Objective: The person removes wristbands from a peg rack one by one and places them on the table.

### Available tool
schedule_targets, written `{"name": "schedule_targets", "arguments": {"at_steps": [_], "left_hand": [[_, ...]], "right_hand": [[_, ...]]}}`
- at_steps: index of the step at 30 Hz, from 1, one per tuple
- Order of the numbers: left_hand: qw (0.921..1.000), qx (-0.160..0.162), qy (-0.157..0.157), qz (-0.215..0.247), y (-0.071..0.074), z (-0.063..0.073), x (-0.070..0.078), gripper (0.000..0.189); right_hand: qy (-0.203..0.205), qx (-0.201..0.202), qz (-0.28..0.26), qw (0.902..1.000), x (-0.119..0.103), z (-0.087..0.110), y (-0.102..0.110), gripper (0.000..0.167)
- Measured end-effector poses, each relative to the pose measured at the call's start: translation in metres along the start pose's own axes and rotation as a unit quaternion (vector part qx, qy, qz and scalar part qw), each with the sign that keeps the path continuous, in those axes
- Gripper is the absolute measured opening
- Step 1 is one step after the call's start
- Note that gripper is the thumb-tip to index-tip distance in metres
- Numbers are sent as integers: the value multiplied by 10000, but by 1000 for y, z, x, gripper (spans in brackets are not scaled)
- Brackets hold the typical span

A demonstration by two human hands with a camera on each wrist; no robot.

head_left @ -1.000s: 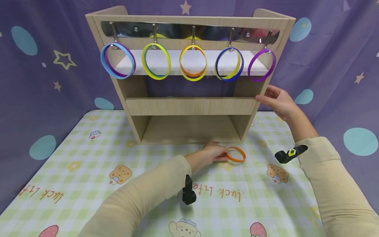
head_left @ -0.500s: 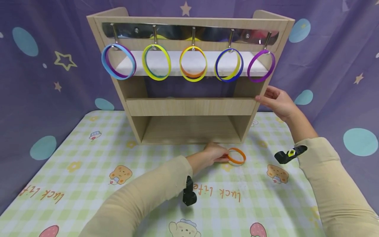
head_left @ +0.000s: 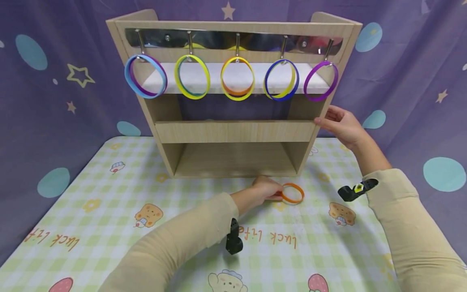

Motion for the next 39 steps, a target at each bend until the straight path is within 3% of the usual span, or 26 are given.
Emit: {"name": "schedule_targets", "arguments": {"at_steps": [12,25,33,39], "left_hand": [[9996,-21,-161,-210,1,5,2,16],[9994,157,-193,-223,7,7,3,16],[9983,121,-278,-495,3,7,4,19],[9962,340,-406,-697,0,9,4,20]], "right_hand": [[-24,43,-160,9999,1,-1,-1,58],[-86,12,47,10000,1,0,1,59],[-96,44,-157,9998,0,1,0,56],[-53,5,-146,9999,-2,3,-2,54]]}}
Point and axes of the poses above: each hand's wrist, its own z-axis away from the middle knuckle, its own y-axis out of the back of the hand, x = y × z, the point moved 4 cm from there along -z, towards the middle knuckle, and after that the axes turned 10 degrees about y, right-handed, at the moved point
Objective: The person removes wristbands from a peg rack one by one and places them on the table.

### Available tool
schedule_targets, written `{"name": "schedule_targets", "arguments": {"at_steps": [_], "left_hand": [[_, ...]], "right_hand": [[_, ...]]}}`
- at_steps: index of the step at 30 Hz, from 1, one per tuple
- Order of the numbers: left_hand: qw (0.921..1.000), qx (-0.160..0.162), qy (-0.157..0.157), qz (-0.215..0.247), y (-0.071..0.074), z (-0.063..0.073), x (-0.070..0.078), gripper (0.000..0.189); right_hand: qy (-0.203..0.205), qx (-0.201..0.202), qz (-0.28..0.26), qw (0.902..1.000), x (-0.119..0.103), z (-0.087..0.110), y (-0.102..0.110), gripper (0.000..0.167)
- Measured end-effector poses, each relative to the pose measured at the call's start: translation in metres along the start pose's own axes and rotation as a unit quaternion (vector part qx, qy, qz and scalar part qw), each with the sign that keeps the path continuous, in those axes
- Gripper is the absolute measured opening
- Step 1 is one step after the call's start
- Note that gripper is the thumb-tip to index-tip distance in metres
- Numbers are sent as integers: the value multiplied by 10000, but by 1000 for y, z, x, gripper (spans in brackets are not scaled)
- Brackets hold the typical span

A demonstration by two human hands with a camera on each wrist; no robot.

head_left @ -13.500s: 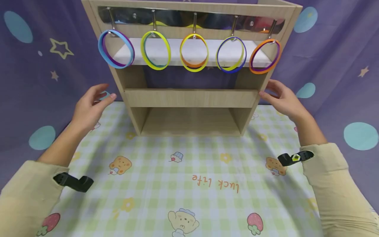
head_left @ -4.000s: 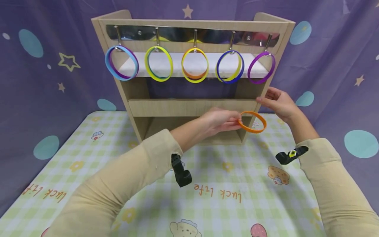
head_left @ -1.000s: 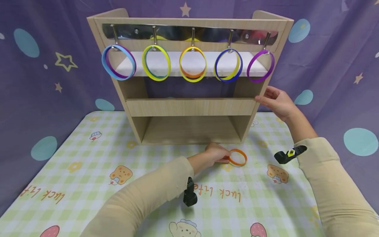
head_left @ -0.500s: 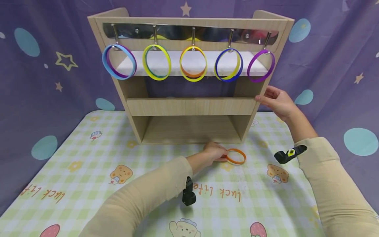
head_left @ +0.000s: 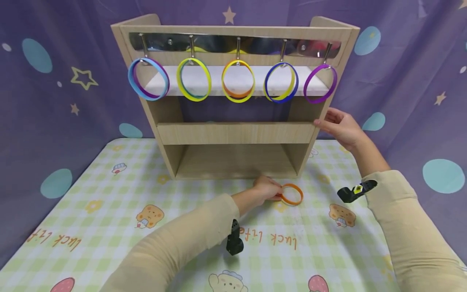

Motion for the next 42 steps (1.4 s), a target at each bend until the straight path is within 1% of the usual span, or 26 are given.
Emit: {"name": "schedule_targets", "arguments": {"at_steps": [3,10,12,16,20,24,28,32,39,42], "left_hand": [[9999,98,-25,-31,-2,0,-1,21],[9999,85,-43,41,-5,2,1,20],[9999,102,-57,-4,-5,2,1,20],[9988,177,-261,-383,-4,4,4,18],[9954,292,-471,-782,-3,4,6,17],[9931,426,-546,-946,-2,3,6,16],[9921,480,-561,-1015,0,2,7,16],[9925,395,-534,-1023,1,2,6,16],[9975,189,-291,-615,1,4,4,15],[9979,170,-275,-569,1,5,4,15]], "right_hand": [[14,-6,-7,10000,0,0,0,53],[125,1,11,9999,2,-1,1,51],[124,0,8,9999,3,-2,1,51],[106,-19,-52,9999,2,-3,1,54],[97,-24,-101,9999,1,-3,0,56],[69,-26,-54,10000,1,-2,0,56],[49,-23,23,10000,1,-2,1,54],[32,1,66,10000,2,-1,1,50],[71,-3,-17,10000,1,0,1,54],[83,-29,39,10000,1,-1,1,54]]}}
Point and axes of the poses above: each hand's wrist, its own z-axis away from the middle knuckle, its own y-axis out of the back of the hand, x = y × z, the point moved 4 cm from there along -z, towards the middle knuckle, and after that the axes turned 10 degrees about y, right-handed, at the moved point
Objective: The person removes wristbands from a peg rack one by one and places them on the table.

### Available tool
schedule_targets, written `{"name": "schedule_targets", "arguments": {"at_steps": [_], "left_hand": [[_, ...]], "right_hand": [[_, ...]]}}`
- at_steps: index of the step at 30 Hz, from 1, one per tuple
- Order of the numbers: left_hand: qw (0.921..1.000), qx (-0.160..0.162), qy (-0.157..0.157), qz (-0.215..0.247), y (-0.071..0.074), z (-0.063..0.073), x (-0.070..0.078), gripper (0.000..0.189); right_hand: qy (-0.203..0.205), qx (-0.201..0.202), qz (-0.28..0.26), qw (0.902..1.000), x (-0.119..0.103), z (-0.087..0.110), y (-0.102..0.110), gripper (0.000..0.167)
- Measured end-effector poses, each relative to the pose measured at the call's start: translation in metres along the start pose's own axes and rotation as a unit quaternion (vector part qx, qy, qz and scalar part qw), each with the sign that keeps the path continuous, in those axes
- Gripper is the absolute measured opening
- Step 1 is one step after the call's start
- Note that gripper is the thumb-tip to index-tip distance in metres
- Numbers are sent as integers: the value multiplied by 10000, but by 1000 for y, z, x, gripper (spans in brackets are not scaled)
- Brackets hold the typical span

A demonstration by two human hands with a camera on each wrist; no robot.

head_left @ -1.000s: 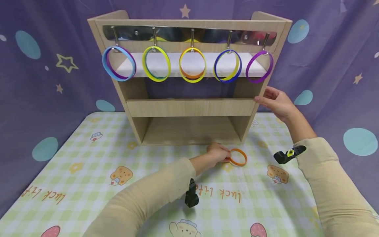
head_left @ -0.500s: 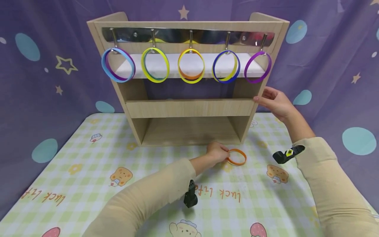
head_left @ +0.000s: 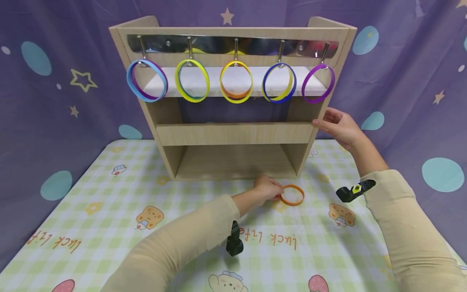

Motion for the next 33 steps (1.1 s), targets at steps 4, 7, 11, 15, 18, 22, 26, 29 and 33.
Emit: {"name": "schedule_targets", "arguments": {"at_steps": [4,7,11,15,18,22,26,29,33], "left_hand": [[10000,-44,23,50,1,2,1,16],[9999,-87,38,81,4,3,2,16],[9998,-189,36,29,9,4,3,17],[9992,-384,69,20,14,4,4,20],[9988,-488,51,-4,18,7,7,24],[9982,-523,-120,-283,23,16,13,27],[9955,-601,-344,-653,29,27,24,27],[9932,-636,-479,-851,35,36,37,25],[9903,-538,-636,-1111,43,47,58,23]], "right_hand": [[-16,12,-18,10000,2,-1,0,56],[-16,47,-98,9999,2,-2,0,57],[22,63,-234,9997,1,-2,1,55],[30,69,-299,9995,1,-1,0,56],[7,72,-270,9996,1,0,0,58],[2,52,-254,9997,1,0,-1,57],[39,52,-272,9996,1,1,-2,54],[33,44,-318,9995,0,0,-2,54],[9,16,-335,9994,0,0,-2,54]]}}
Point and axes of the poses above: each hand's wrist, its own z-axis away from the middle knuckle, its own y-axis out of the back of the hand, x = y × z, the point moved 4 cm from there along -z, towards the middle knuckle, and after that the axes turned 10 degrees about y, right-handed, at the moved point
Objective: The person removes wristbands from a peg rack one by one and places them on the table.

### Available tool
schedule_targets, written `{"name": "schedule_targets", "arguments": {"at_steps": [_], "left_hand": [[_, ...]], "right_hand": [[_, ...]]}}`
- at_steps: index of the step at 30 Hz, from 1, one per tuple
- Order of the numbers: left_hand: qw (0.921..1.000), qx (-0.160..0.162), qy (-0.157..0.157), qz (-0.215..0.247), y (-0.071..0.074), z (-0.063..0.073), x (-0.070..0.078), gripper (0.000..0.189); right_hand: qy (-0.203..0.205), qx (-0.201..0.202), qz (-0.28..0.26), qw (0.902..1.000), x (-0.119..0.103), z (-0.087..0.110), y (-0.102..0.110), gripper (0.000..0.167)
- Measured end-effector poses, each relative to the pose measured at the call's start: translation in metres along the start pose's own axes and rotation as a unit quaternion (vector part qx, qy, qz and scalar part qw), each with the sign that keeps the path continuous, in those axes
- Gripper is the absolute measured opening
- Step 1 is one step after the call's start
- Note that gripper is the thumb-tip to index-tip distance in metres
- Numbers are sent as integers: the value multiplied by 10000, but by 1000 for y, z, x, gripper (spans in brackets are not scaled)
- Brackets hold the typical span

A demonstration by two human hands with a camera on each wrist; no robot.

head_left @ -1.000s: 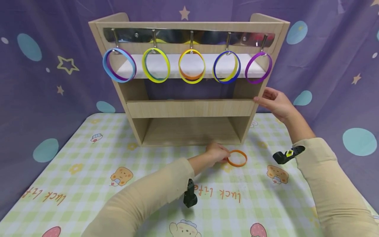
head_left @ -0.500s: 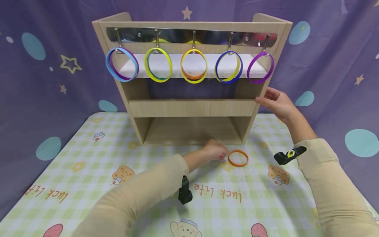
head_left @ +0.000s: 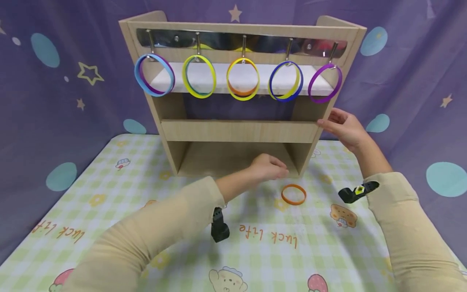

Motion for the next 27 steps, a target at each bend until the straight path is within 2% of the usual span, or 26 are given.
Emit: {"name": "schedule_targets", "arguments": {"at_steps": [7,15,27], "left_hand": [[9974,407,-357,-474,16,14,27,20],[9976,179,-610,-288,26,25,53,27],[9894,567,-1278,-387,33,40,97,22]], "right_hand": [[20,-3,56,10000,-1,1,0,54],[115,5,-7,9999,-1,0,0,49],[16,12,166,9999,1,-1,0,54]]}}
Point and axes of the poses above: each hand's wrist, its own z-axis away from the middle knuckle, its own y-axis out of the back of the hand, x = y × z, the point moved 4 cm from there along -z, towards the middle knuckle, and after that the axes turned 10 degrees about y, right-handed, at the moved point
